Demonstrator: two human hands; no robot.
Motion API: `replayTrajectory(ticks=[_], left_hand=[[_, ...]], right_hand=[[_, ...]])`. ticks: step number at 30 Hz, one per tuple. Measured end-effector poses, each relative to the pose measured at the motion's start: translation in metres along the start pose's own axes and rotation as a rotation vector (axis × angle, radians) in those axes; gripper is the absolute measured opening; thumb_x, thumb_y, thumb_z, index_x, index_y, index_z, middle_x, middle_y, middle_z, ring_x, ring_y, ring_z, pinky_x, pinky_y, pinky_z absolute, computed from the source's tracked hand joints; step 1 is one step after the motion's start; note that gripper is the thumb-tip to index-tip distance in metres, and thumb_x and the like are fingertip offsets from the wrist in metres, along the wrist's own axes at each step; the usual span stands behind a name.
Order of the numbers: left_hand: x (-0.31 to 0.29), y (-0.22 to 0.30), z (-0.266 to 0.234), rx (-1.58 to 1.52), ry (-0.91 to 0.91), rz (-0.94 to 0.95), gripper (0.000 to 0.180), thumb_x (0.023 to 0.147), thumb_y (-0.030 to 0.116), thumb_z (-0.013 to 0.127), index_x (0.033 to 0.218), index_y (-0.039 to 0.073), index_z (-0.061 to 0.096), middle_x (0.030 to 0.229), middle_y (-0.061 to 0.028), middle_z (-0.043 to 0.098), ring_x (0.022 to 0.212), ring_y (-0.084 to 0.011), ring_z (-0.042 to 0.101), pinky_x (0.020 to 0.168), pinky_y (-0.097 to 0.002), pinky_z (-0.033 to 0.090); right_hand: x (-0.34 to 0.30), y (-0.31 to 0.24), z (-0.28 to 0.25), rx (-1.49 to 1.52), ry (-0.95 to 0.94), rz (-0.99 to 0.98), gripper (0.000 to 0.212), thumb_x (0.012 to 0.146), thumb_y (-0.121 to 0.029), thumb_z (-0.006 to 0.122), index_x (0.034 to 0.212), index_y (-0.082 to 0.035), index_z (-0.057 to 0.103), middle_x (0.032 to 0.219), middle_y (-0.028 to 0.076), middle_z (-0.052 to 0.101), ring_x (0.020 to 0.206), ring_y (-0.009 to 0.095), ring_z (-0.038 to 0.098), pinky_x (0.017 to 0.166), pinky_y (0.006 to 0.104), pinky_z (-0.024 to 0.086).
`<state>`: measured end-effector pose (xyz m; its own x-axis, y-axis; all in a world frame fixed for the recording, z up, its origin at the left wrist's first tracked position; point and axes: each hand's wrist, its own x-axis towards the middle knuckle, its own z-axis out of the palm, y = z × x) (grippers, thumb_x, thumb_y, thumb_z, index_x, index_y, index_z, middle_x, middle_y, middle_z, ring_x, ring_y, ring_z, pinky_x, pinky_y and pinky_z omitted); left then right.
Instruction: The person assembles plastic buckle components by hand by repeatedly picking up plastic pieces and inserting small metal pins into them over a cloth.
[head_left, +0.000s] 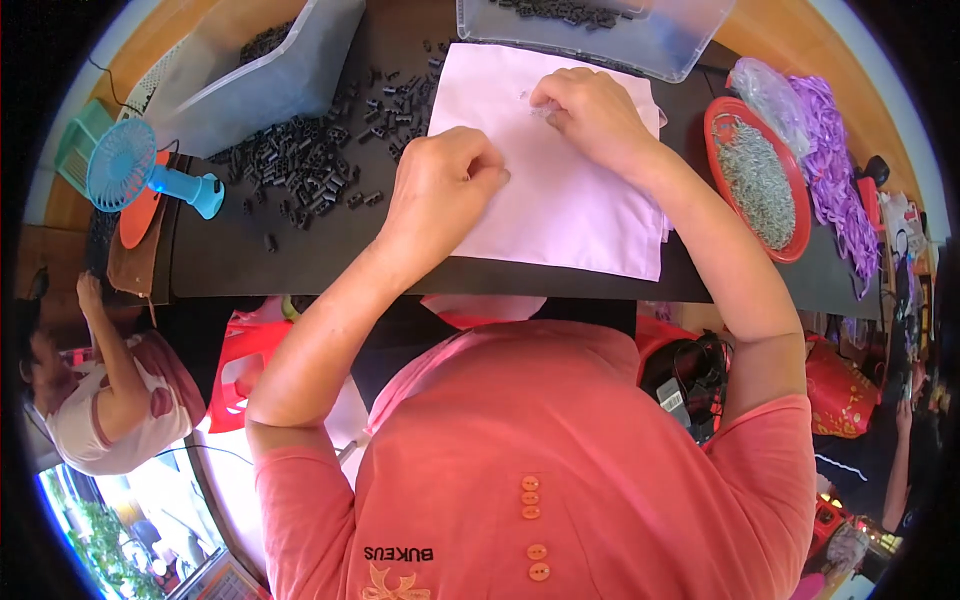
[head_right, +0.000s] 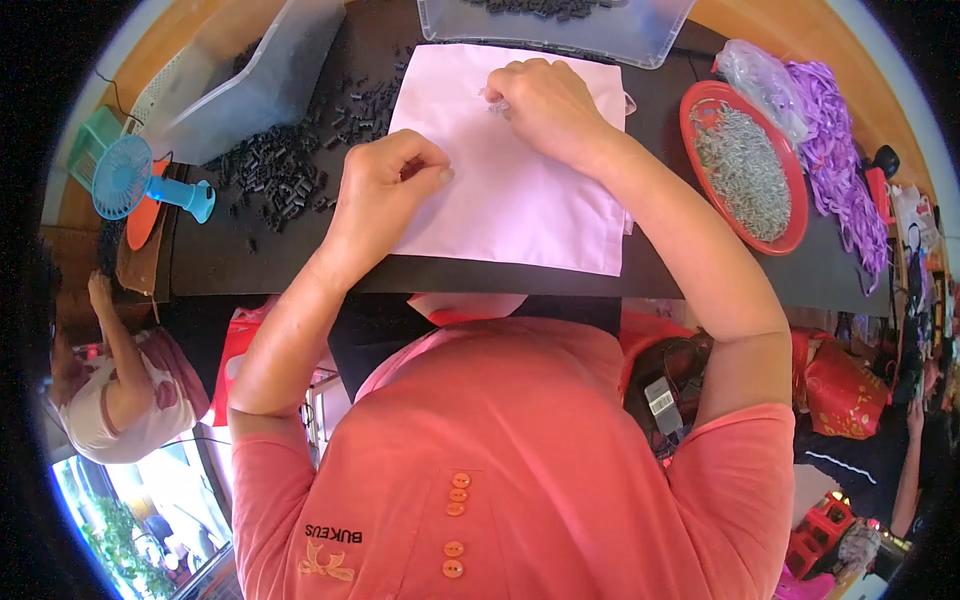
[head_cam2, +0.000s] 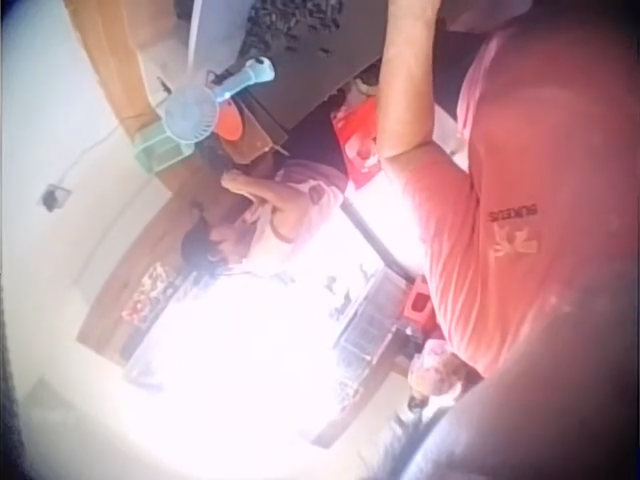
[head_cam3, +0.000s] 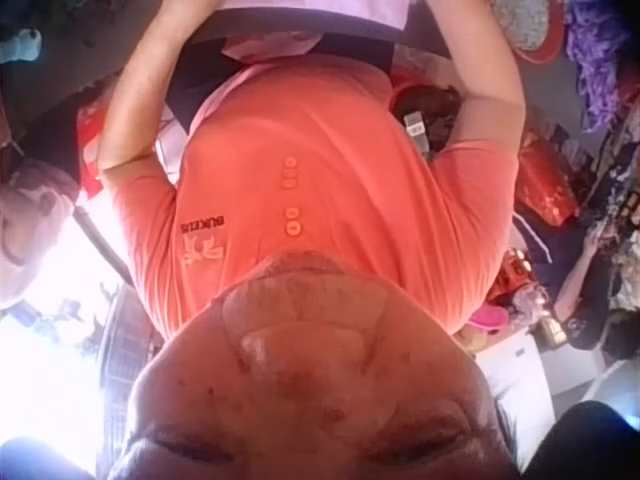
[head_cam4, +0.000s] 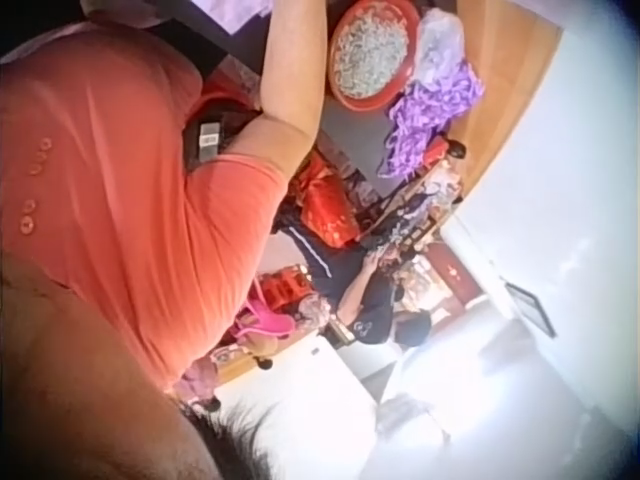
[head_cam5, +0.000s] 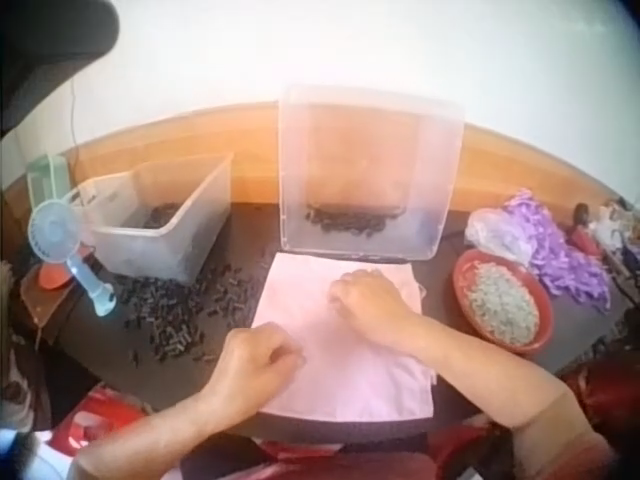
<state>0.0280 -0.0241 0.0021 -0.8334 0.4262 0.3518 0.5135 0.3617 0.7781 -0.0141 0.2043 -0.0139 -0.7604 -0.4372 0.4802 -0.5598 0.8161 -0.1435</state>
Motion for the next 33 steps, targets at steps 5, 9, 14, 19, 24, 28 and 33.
replayTrajectory(ticks=[5,9,14,19,24,28,33], left_hand=[[0.04,-0.012,0.014,0.2,-0.031,0.071,0.012,0.075,0.006,0.068,0.085,-0.001,0.067,0.078,-0.0123,0.066,0.068,-0.0201,0.062,0.066,-0.0311,0.049],[0.065,-0.029,0.038,0.358,-0.058,0.126,0.015,0.075,0.011,0.069,0.087,0.002,0.068,0.091,-0.0148,0.067,0.078,-0.032,0.065,0.072,-0.0388,0.051],[0.068,-0.033,0.043,0.406,-0.058,0.115,0.014,0.077,0.012,0.069,0.087,0.002,0.067,0.091,-0.0146,0.067,0.079,-0.0341,0.064,0.073,-0.0402,0.05],[0.067,-0.034,0.044,0.439,-0.02,0.161,0.014,0.081,0.014,0.067,0.087,0.002,0.065,0.083,-0.0126,0.067,0.073,-0.0291,0.065,0.068,-0.0379,0.05],[0.062,-0.01,0.024,-0.469,-0.099,-0.412,0.013,0.085,0.011,0.064,0.086,-0.002,0.066,0.069,-0.0088,0.063,0.059,-0.0184,0.058,0.053,-0.0289,0.044],[0.054,0.001,0.013,-0.783,-0.169,-0.558,0.013,0.087,0.01,0.064,0.084,-0.002,0.065,0.07,-0.0071,0.062,0.059,-0.0143,0.057,0.051,-0.0249,0.041],[0.043,0.002,0.013,-1.043,-0.091,-0.644,0.012,0.084,0.008,0.064,0.082,-0.004,0.065,0.071,-0.0097,0.062,0.057,-0.016,0.057,0.049,-0.027,0.042]], right_hand=[[-0.002,-0.005,-0.003,0.246,-0.011,0.222,0.016,0.072,-0.001,0.057,0.084,-0.003,0.067,0.087,0.012,0.068,0.086,0.031,0.063,0.073,0.0417,0.049],[-0.005,-0.006,-0.007,0.289,-0.05,0.28,0.014,0.076,0.001,0.061,0.089,-0.002,0.065,0.081,0.011,0.063,0.08,0.026,0.062,0.071,0.0348,0.048],[-0.011,-0.004,-0.006,0.301,0.009,0.227,0.012,0.075,0.0,0.062,0.088,-0.001,0.064,0.083,0.011,0.063,0.079,0.026,0.062,0.071,0.0344,0.048],[-0.01,-0.002,-0.007,0.379,-0.008,0.29,0.015,0.076,0.001,0.06,0.091,0.0,0.065,0.085,0.009,0.064,0.079,0.019,0.061,0.073,0.0309,0.048],[-0.01,-0.004,-0.017,0.703,0.077,0.358,0.021,0.077,0.002,0.057,0.096,0.001,0.066,0.087,0.005,0.064,0.083,0.013,0.059,0.077,0.0268,0.047],[-0.008,-0.018,-0.028,0.804,0.082,0.23,0.019,0.078,0.003,0.057,0.095,0.002,0.065,0.089,0.004,0.064,0.085,0.013,0.06,0.079,0.0264,0.047],[-0.008,-0.027,-0.024,0.752,0.159,0.172,0.013,0.077,0.001,0.059,0.09,0.002,0.063,0.078,0.009,0.064,0.072,0.015,0.061,0.068,0.0269,0.048]])
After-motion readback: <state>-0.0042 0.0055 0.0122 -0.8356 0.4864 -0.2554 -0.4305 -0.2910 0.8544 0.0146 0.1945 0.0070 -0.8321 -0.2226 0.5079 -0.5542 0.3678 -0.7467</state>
